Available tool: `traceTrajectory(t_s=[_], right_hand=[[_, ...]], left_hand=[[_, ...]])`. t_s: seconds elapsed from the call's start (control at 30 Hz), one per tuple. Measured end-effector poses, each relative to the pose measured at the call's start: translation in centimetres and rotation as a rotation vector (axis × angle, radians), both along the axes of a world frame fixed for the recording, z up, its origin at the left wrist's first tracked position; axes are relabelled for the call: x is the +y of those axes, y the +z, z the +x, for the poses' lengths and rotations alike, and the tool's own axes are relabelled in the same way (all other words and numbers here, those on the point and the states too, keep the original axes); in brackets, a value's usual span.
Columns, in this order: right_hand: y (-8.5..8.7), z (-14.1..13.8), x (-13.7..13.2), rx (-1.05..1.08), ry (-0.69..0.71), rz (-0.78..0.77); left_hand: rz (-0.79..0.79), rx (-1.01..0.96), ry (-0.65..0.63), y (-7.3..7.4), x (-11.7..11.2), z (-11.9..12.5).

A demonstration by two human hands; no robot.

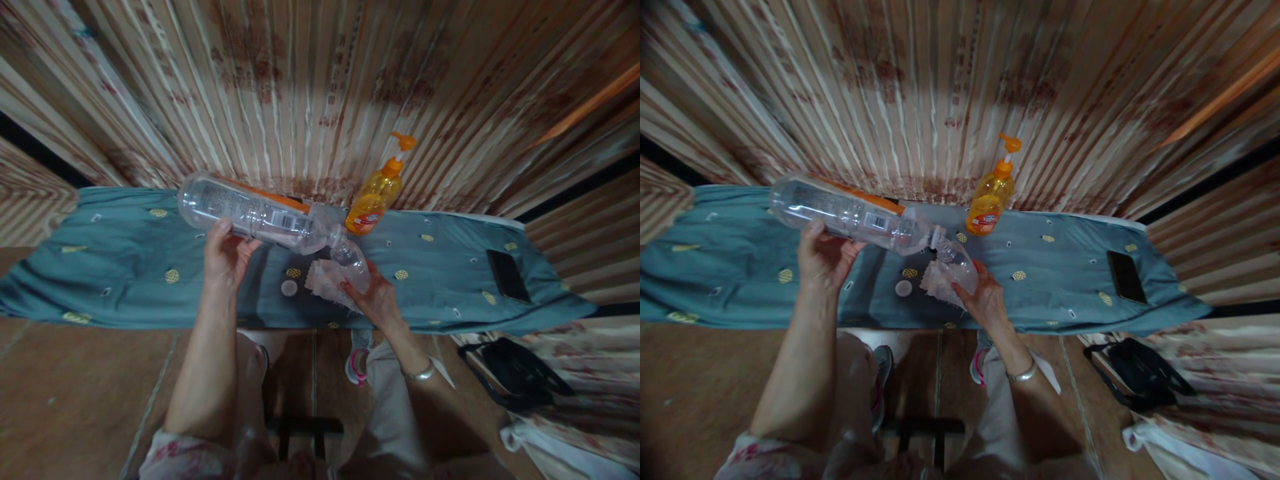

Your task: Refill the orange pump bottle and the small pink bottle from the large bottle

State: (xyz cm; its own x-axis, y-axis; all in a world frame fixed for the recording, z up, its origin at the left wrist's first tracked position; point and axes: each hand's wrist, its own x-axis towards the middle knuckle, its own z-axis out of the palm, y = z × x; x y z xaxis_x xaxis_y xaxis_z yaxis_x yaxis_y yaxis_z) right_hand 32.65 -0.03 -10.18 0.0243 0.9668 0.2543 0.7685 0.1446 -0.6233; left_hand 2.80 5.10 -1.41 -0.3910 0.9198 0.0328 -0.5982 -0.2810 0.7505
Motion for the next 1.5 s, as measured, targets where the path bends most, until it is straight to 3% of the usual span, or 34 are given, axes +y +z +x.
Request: traceTrajectory(t_s=[1.5], right_hand=[[0.03, 0.03, -0.06, 0.023, -0.003, 0.022]], left_hand=[[-0.019, -0.045, -0.002, 0.43, -0.04, 0.32]])
